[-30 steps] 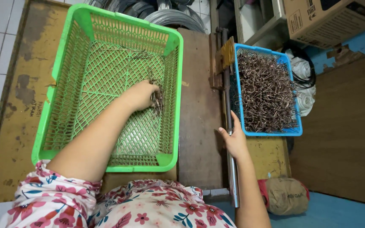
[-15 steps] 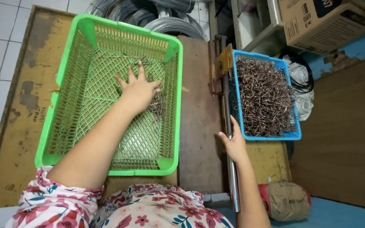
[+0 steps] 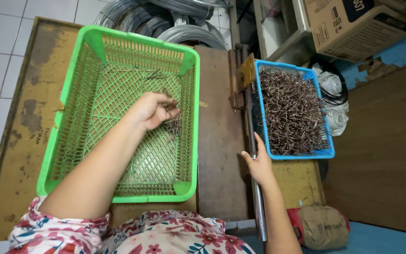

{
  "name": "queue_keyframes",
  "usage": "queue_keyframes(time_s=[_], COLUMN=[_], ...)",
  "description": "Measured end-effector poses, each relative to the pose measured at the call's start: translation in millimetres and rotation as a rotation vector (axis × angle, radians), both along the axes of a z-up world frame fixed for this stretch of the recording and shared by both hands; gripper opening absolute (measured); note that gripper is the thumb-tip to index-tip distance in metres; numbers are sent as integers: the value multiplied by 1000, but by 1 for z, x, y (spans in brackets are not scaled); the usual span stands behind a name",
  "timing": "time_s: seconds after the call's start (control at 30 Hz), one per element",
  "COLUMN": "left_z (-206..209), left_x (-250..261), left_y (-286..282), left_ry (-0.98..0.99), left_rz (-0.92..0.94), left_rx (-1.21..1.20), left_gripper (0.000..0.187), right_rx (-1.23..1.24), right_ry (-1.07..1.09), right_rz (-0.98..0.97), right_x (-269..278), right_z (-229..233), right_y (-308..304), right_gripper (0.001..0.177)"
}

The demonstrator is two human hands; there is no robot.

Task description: The person repeatedly picks small wire pieces from a green basket, places them into a manual bending tool, and presses a lever to bend them. The bent pieces are then dropped into a blue basket. The process is repeated continuously throughout the clip.

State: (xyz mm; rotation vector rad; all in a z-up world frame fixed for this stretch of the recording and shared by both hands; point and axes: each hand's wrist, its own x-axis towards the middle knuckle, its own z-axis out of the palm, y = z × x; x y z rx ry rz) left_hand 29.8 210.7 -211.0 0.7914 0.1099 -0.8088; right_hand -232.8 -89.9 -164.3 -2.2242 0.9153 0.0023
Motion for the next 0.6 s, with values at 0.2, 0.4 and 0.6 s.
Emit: queue_keyframes(time_s=[0.2,0.4,0.6], left_z=[20,27,-56], left_x=[-27,-35,25], left_y=[-4,-36,-112], left_ry=[-261,-529,-904], left_rz=[-35,-257,-393], left_rx=[130,600,886], left_gripper=[64,40,45], right_rx=[-140,-191,-185], right_ry=[186,295,237], right_rz=[141,262,231], right_x=[-3,-4,2], right_z=[28,59,48], right_y=[21,24,21], right_gripper=[89,92,91])
